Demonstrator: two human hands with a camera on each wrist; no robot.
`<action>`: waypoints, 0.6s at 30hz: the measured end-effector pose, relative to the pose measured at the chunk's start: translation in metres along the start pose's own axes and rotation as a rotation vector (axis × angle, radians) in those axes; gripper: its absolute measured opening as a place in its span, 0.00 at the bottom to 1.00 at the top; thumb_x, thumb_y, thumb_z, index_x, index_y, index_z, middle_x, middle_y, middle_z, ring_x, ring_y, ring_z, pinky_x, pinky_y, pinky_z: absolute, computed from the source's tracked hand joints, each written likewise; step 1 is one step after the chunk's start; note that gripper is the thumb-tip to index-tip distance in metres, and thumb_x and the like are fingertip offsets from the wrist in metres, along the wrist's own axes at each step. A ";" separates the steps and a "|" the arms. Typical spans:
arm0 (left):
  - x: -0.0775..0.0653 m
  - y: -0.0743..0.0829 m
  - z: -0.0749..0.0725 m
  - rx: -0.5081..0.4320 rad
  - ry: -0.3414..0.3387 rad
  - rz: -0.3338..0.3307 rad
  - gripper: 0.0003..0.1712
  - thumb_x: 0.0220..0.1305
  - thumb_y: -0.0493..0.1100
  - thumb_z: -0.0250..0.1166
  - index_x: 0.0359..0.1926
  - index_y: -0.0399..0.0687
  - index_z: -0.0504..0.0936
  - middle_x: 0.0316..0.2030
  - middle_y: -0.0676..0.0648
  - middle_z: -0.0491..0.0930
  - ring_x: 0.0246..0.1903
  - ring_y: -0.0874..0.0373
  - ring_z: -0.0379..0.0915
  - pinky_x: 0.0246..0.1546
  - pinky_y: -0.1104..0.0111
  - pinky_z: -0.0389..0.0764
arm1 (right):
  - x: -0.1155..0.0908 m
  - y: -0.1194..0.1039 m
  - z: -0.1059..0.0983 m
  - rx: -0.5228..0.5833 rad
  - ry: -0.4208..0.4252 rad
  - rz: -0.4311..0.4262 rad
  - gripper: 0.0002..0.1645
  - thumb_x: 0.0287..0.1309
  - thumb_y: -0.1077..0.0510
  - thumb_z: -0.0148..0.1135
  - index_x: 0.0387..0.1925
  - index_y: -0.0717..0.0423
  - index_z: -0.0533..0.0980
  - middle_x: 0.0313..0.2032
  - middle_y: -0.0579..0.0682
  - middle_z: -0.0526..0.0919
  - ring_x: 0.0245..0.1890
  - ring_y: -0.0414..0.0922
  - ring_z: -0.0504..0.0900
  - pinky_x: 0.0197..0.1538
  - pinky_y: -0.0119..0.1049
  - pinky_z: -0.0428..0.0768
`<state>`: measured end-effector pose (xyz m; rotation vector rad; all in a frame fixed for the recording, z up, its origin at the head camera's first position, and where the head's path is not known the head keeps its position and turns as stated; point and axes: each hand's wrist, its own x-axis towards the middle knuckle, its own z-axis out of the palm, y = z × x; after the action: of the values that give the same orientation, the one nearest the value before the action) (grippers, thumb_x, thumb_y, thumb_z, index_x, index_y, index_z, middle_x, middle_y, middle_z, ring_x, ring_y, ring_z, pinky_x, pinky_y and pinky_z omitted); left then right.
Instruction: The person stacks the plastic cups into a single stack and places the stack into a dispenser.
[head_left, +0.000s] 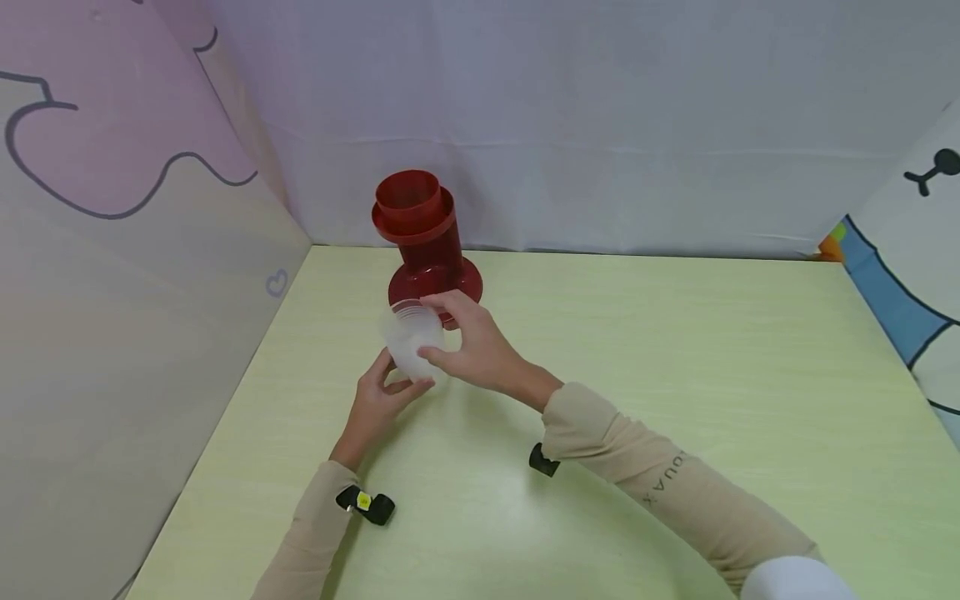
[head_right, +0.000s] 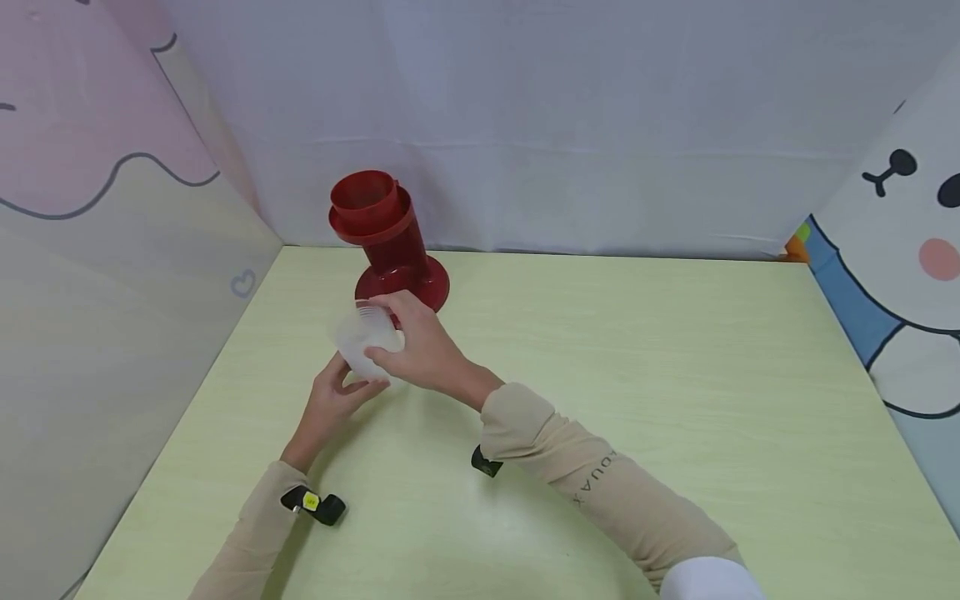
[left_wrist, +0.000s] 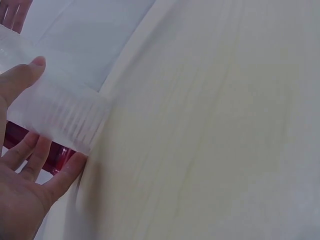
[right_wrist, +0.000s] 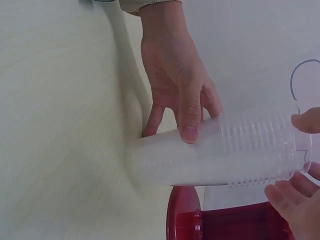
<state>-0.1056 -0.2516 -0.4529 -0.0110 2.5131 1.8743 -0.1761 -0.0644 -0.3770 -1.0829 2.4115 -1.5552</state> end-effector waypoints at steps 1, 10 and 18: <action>0.000 0.000 0.000 0.004 0.000 -0.001 0.40 0.57 0.43 0.70 0.68 0.55 0.61 0.60 0.46 0.68 0.54 0.45 0.70 0.48 0.65 0.78 | -0.001 0.001 0.000 0.004 0.001 0.000 0.34 0.50 0.58 0.70 0.59 0.57 0.69 0.53 0.47 0.73 0.48 0.40 0.73 0.49 0.27 0.76; 0.000 -0.003 0.000 0.010 0.005 0.014 0.40 0.56 0.43 0.70 0.67 0.56 0.62 0.60 0.47 0.68 0.55 0.49 0.68 0.47 0.66 0.79 | -0.004 0.009 0.003 0.106 0.016 -0.066 0.35 0.50 0.59 0.71 0.60 0.60 0.69 0.55 0.49 0.73 0.51 0.41 0.72 0.52 0.43 0.78; -0.001 0.002 0.001 0.021 0.021 0.026 0.42 0.55 0.41 0.71 0.68 0.52 0.60 0.62 0.47 0.66 0.58 0.49 0.65 0.51 0.57 0.76 | -0.008 0.014 0.009 0.144 0.044 -0.023 0.35 0.52 0.55 0.70 0.61 0.58 0.67 0.55 0.48 0.74 0.51 0.41 0.73 0.52 0.43 0.78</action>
<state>-0.1042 -0.2505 -0.4510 0.0019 2.5588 1.8672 -0.1731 -0.0634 -0.3951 -1.0634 2.2802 -1.7472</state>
